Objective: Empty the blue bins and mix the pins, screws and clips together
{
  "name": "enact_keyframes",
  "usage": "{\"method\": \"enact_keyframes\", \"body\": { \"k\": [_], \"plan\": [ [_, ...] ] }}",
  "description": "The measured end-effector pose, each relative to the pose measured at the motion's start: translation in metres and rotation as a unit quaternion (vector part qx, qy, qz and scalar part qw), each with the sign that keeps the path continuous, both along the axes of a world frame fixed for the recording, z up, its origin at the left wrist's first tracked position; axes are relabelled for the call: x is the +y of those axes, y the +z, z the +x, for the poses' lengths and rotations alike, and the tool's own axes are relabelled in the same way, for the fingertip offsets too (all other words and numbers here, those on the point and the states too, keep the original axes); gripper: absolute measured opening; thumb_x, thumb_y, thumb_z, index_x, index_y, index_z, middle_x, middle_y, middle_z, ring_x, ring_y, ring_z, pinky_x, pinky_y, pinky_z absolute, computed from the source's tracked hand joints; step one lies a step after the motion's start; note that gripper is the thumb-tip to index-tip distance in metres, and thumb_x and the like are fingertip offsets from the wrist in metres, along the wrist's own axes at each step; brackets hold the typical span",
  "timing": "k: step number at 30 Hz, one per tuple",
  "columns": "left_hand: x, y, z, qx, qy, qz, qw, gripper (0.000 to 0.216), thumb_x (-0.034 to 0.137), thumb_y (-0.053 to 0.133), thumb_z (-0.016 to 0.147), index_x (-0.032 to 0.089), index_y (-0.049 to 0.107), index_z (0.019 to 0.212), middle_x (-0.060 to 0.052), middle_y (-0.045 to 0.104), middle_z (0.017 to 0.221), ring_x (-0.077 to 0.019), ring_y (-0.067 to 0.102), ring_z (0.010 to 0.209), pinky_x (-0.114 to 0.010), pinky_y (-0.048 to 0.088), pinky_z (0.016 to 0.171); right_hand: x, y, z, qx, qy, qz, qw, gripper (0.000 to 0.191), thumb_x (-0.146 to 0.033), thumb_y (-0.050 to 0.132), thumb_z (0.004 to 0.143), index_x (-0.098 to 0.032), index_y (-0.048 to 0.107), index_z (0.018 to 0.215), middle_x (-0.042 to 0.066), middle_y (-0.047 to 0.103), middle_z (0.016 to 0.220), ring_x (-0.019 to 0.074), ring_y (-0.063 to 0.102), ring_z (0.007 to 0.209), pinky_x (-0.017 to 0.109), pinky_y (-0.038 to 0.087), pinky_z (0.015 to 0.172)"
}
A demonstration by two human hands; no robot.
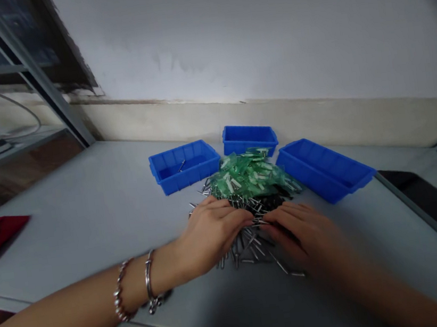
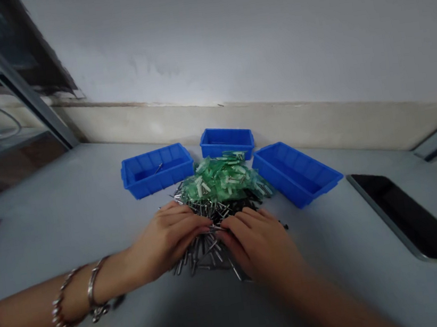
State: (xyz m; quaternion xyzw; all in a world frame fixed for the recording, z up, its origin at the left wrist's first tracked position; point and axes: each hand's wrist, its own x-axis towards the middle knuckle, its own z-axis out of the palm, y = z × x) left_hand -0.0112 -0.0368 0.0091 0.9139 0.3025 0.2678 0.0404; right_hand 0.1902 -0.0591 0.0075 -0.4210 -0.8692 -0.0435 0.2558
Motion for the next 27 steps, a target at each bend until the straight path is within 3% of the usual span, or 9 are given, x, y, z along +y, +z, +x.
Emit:
{"method": "enact_keyframes", "body": {
  "k": [6, 10, 20, 23, 27],
  "plan": [
    [-0.001, 0.004, 0.004, 0.009, -0.013, 0.020, 1.000, 0.020, 0.025, 0.042, 0.093, 0.016, 0.056, 0.104, -0.004, 0.065, 0.088, -0.0157, 0.056, 0.080, -0.030, 0.043, 0.071, 0.001, 0.003, -0.002, 0.012, 0.004, 0.047, 0.999, 0.035, -0.024, 0.034, 0.093, -0.019, 0.058, 0.067, 0.001, 0.061, 0.059, 0.0152, 0.056, 0.057, 0.028, 0.042, 0.053],
    [-0.003, 0.008, 0.003, 0.022, -0.035, 0.032, 0.999, 0.022, 0.028, 0.039, 0.094, 0.016, 0.056, 0.103, -0.004, 0.065, 0.086, -0.0152, 0.054, 0.078, -0.030, 0.042, 0.069, -0.001, -0.002, -0.003, 0.018, 0.000, 0.053, 0.998, 0.038, -0.026, 0.031, 0.094, -0.022, 0.059, 0.068, 0.002, 0.064, 0.064, 0.0171, 0.058, 0.061, 0.032, 0.044, 0.058],
    [-0.001, 0.008, 0.003, 0.032, -0.016, 0.064, 0.997, 0.023, 0.024, 0.037, 0.094, 0.015, 0.058, 0.094, -0.003, 0.063, 0.075, -0.0141, 0.054, 0.070, -0.030, 0.041, 0.065, -0.002, 0.000, -0.003, 0.016, 0.001, -0.014, 1.000, 0.026, -0.027, 0.036, 0.091, -0.022, 0.060, 0.082, 0.003, 0.064, 0.069, 0.0196, 0.060, 0.067, 0.033, 0.046, 0.060],
    [0.009, 0.012, -0.001, 0.049, 0.031, 0.090, 0.994, 0.023, 0.024, 0.037, 0.093, 0.014, 0.057, 0.091, -0.004, 0.062, 0.074, -0.0149, 0.054, 0.070, -0.030, 0.040, 0.063, -0.002, 0.001, -0.002, 0.019, -0.013, -0.013, 1.000, 0.025, -0.028, 0.036, 0.091, -0.019, 0.060, 0.091, 0.005, 0.066, 0.078, 0.0208, 0.061, 0.072, 0.034, 0.047, 0.064],
    [0.025, 0.021, -0.011, 0.116, 0.164, 0.104, 0.974, 0.024, 0.028, 0.037, 0.091, 0.015, 0.057, 0.084, -0.006, 0.060, 0.077, -0.0181, 0.054, 0.072, -0.032, 0.038, 0.065, -0.003, 0.000, -0.002, 0.005, 0.001, -0.031, 0.999, 0.020, -0.023, 0.040, 0.090, -0.019, 0.060, 0.091, 0.005, 0.064, 0.078, 0.0200, 0.059, 0.075, 0.034, 0.046, 0.068]
  ]
}}
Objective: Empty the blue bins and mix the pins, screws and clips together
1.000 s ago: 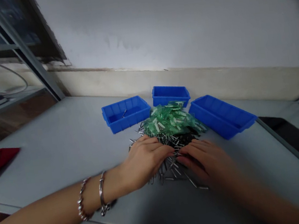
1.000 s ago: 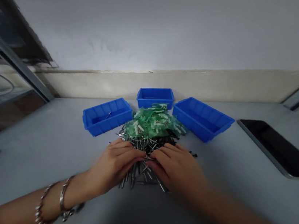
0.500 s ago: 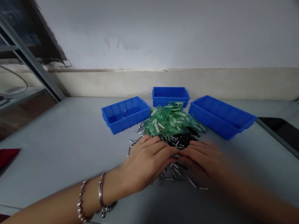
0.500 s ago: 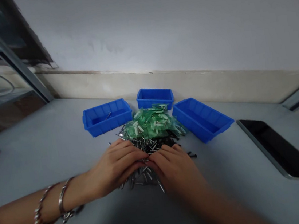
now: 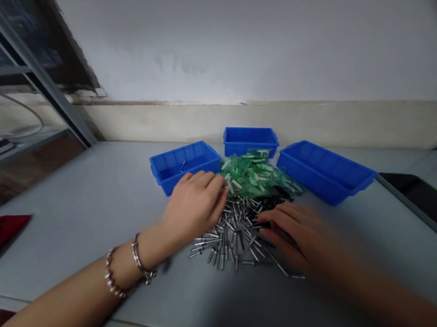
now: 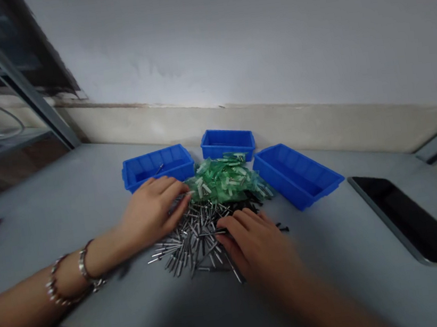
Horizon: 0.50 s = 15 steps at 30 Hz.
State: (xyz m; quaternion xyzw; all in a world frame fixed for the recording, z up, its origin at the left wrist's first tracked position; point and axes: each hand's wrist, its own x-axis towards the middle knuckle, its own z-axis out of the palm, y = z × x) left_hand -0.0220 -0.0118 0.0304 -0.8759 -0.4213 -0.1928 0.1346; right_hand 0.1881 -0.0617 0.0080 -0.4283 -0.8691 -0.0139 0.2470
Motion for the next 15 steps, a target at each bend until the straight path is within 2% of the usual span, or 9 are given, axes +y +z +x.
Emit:
{"method": "enact_keyframes", "body": {
  "k": [7, 13, 15],
  "plan": [
    [0.024, 0.015, -0.020, 0.032, 0.185, -0.005, 0.982, 0.027, 0.025, 0.035, 0.091, 0.011, 0.057, 0.095, -0.012, 0.061, 0.086, -0.0206, 0.055, 0.076, -0.031, 0.036, 0.065, -0.001, -0.002, 0.000, -0.007, 0.027, -0.037, 0.999, 0.020, -0.020, 0.042, 0.089, -0.020, 0.061, 0.082, 0.004, 0.060, 0.077, 0.0171, 0.055, 0.073, 0.031, 0.044, 0.067],
    [0.035, 0.013, -0.033, 0.074, 0.240, 0.026, 0.968, 0.028, 0.028, 0.035, 0.093, 0.013, 0.057, 0.098, -0.013, 0.062, 0.091, -0.0232, 0.053, 0.084, -0.030, 0.035, 0.064, -0.005, 0.000, 0.001, -0.007, 0.086, -0.071, 0.994, 0.006, -0.025, 0.057, 0.081, -0.022, 0.061, 0.084, 0.003, 0.056, 0.079, 0.0174, 0.052, 0.078, 0.031, 0.042, 0.068],
    [0.037, 0.011, -0.035, 0.080, 0.242, 0.026, 0.967, 0.028, 0.029, 0.035, 0.093, 0.013, 0.058, 0.096, -0.012, 0.062, 0.092, -0.0232, 0.052, 0.084, -0.030, 0.034, 0.064, -0.008, -0.001, 0.001, -0.011, 0.107, -0.095, 0.990, 0.011, -0.029, 0.063, 0.077, -0.024, 0.061, 0.087, 0.002, 0.055, 0.082, 0.0166, 0.051, 0.079, 0.031, 0.041, 0.070]
  ]
}}
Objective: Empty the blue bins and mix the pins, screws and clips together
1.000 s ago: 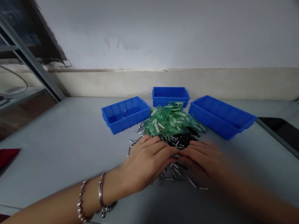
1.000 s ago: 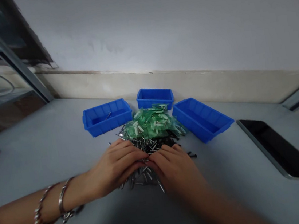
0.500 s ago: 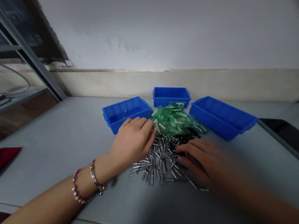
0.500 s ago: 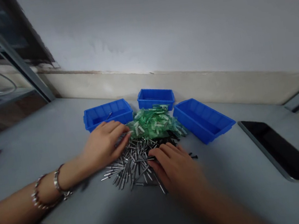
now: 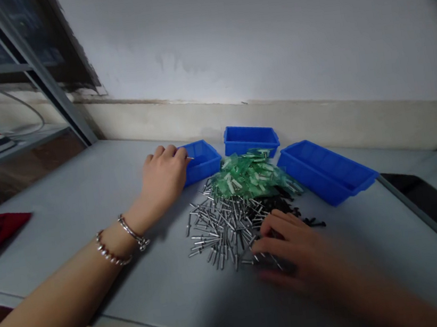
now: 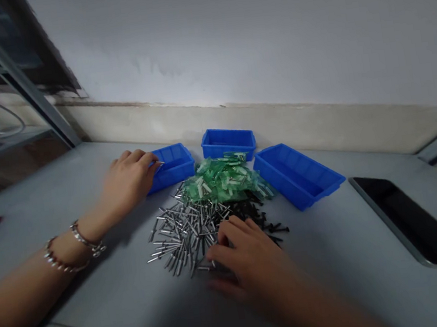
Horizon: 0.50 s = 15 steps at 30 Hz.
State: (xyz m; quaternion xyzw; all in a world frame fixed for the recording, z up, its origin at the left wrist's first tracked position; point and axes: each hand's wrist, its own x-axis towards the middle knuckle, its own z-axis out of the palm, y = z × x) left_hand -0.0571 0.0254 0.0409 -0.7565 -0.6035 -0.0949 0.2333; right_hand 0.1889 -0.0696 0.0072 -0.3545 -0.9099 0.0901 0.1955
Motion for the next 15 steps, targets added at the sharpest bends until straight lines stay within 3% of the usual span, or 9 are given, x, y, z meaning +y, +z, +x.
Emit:
{"method": "enact_keyframes", "body": {
  "k": [5, 9, 15],
  "plan": [
    [0.0047, -0.0037, -0.0037, -0.003, 0.011, -0.014, 1.000, 0.034, 0.033, 0.032, 0.094, 0.014, 0.060, 0.089, -0.011, 0.064, 0.079, -0.0225, 0.055, 0.076, -0.032, 0.034, 0.064, -0.0062, -0.0019, -0.0025, -0.001, 0.025, -0.013, 1.000, 0.027, -0.035, 0.073, 0.067, -0.027, 0.061, 0.089, 0.000, 0.055, 0.085, 0.0159, 0.051, 0.078, 0.030, 0.040, 0.069],
    [0.0042, -0.0007, -0.0048, 0.005, 0.026, -0.005, 1.000, 0.038, 0.035, 0.030, 0.094, 0.016, 0.062, 0.088, -0.009, 0.063, 0.072, -0.0184, 0.055, 0.063, -0.031, 0.034, 0.063, -0.0061, -0.0025, -0.0050, -0.012, 0.036, -0.009, 0.999, 0.022, -0.028, 0.073, 0.066, -0.025, 0.060, 0.083, 0.000, 0.056, 0.081, 0.0158, 0.051, 0.077, 0.028, 0.039, 0.066],
    [0.0034, -0.0004, -0.0035, 0.002, 0.015, -0.018, 1.000, 0.037, 0.034, 0.031, 0.094, 0.015, 0.062, 0.088, -0.009, 0.065, 0.071, -0.0197, 0.058, 0.062, -0.032, 0.036, 0.062, -0.0050, -0.0023, -0.0060, -0.046, 0.029, -0.006, 0.998, 0.008, -0.017, 0.062, 0.075, -0.024, 0.059, 0.077, -0.001, 0.056, 0.079, 0.0144, 0.051, 0.077, 0.026, 0.041, 0.066]
  ]
}}
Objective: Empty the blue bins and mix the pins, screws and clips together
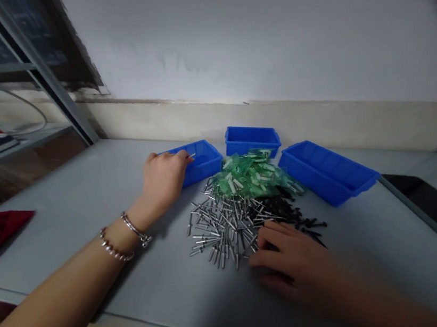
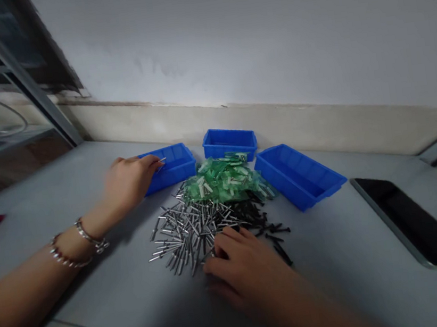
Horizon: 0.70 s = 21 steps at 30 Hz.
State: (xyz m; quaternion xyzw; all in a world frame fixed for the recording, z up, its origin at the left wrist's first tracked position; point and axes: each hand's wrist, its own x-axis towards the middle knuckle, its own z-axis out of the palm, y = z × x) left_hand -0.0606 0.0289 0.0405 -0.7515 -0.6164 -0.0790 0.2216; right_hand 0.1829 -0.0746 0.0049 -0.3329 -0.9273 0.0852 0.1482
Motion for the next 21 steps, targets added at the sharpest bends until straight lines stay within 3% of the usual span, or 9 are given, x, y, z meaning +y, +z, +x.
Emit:
{"method": "enact_keyframes", "body": {
  "k": [6, 17, 21],
  "plan": [
    [0.0003, -0.0049, -0.0015, -0.067, -0.017, -0.013, 0.998, 0.030, 0.034, 0.037, 0.092, 0.016, 0.061, 0.086, -0.008, 0.063, 0.068, -0.0194, 0.058, 0.065, -0.031, 0.037, 0.064, 0.0016, -0.0027, 0.0007, 0.014, 0.000, 0.026, 1.000, 0.012, -0.014, 0.053, 0.081, -0.024, 0.059, 0.077, 0.000, 0.054, 0.075, 0.0145, 0.051, 0.073, 0.025, 0.041, 0.061],
    [-0.0009, -0.0047, 0.0015, -0.036, -0.023, -0.011, 0.999, 0.038, 0.033, 0.028, 0.094, 0.015, 0.060, 0.084, -0.011, 0.063, 0.076, -0.0209, 0.058, 0.069, -0.030, 0.038, 0.057, 0.0009, -0.0013, -0.0001, -0.011, -0.023, 0.018, 1.000, 0.017, -0.015, 0.057, 0.078, -0.025, 0.059, 0.091, 0.002, 0.057, 0.082, 0.0163, 0.054, 0.076, 0.027, 0.044, 0.062],
    [-0.0026, -0.0036, 0.0029, -0.029, -0.027, -0.003, 0.999, 0.038, 0.032, 0.029, 0.094, 0.014, 0.060, 0.084, -0.012, 0.064, 0.078, -0.0216, 0.058, 0.069, -0.031, 0.038, 0.057, 0.0042, -0.0031, -0.0010, -0.005, -0.025, 0.027, 0.999, 0.016, -0.013, 0.057, 0.077, -0.024, 0.060, 0.088, 0.002, 0.057, 0.079, 0.0161, 0.054, 0.074, 0.027, 0.045, 0.061]
  ]
}}
